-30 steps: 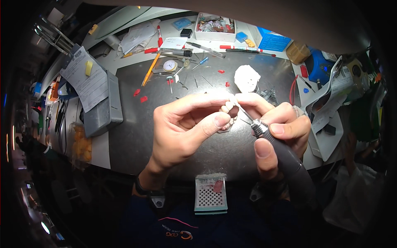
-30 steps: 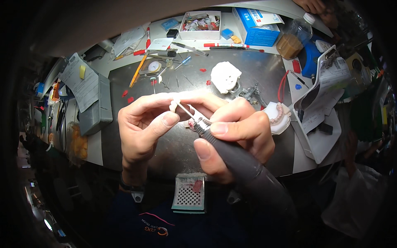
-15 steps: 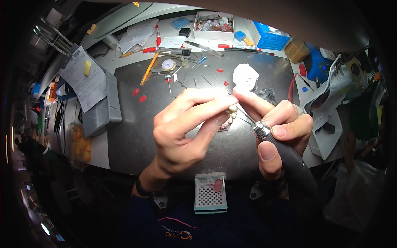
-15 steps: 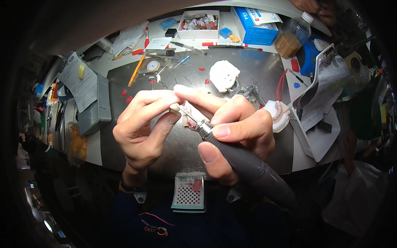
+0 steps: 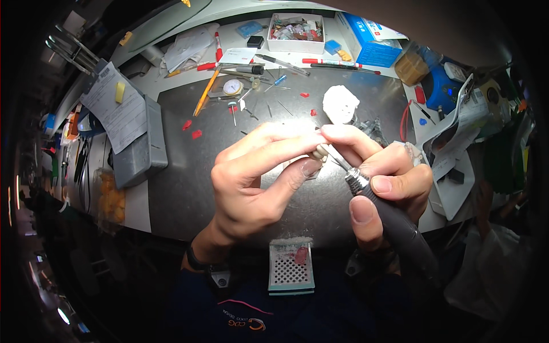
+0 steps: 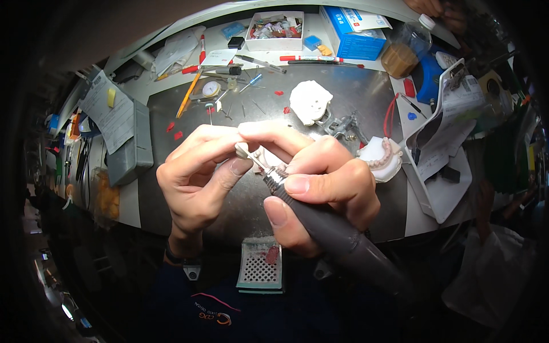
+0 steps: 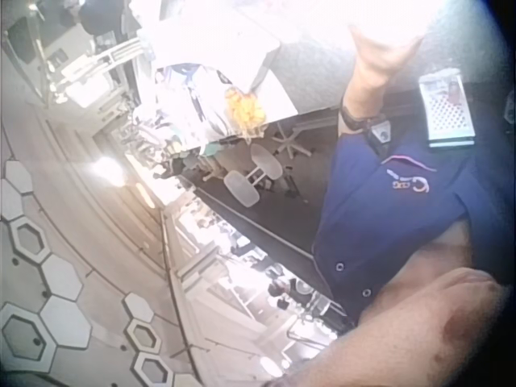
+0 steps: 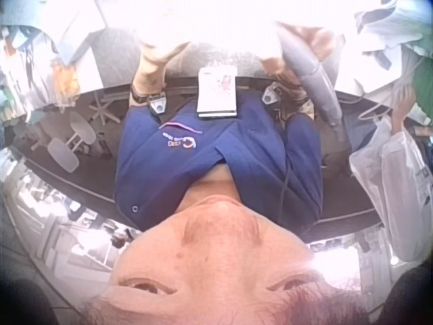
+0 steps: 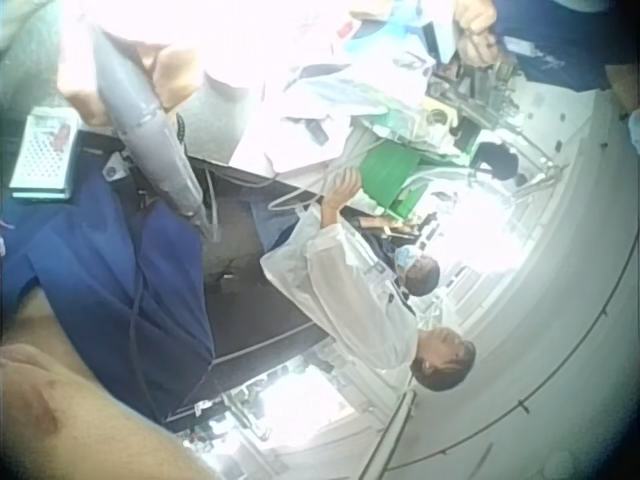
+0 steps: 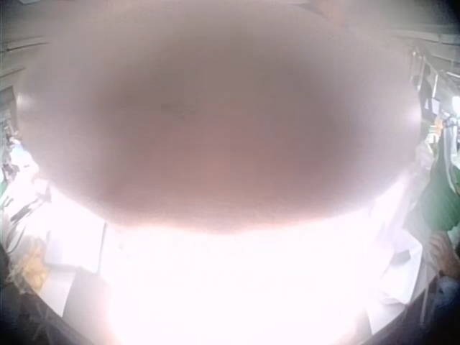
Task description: Using a rotary tool to grind and shape a dental prosthetic model and individual teeth components.
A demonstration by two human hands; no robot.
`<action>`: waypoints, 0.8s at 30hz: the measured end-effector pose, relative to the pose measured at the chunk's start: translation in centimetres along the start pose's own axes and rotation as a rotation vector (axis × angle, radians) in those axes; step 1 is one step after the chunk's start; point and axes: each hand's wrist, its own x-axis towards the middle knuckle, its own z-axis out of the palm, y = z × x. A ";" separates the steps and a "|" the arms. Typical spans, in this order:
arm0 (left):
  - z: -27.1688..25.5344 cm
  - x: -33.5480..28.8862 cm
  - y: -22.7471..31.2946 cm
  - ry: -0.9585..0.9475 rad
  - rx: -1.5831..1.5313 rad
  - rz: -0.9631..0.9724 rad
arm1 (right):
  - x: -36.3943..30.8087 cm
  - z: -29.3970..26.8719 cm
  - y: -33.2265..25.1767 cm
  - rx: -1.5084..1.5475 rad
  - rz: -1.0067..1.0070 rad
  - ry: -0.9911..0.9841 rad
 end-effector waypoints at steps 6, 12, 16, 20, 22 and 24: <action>-0.1 -0.2 0.0 -0.016 -0.107 -0.104 | 0.0 0.3 0.1 0.078 0.010 0.073; -0.3 -0.1 0.1 -0.082 -0.162 -0.127 | 0.0 0.2 -0.2 0.046 0.037 0.080; -0.4 -0.2 -0.1 -0.075 -0.243 -0.180 | 0.0 0.0 -0.1 0.015 0.029 0.018; -0.8 -0.1 -0.3 -0.127 -0.351 -0.233 | 0.0 -0.5 -0.1 -0.020 0.028 -0.046; -0.7 -0.1 -0.6 -0.143 -0.379 -0.252 | 0.0 -0.2 0.0 0.022 0.027 0.004; -0.8 -0.2 -0.7 -0.145 -0.439 -0.234 | 0.0 0.1 -0.1 0.074 0.027 0.050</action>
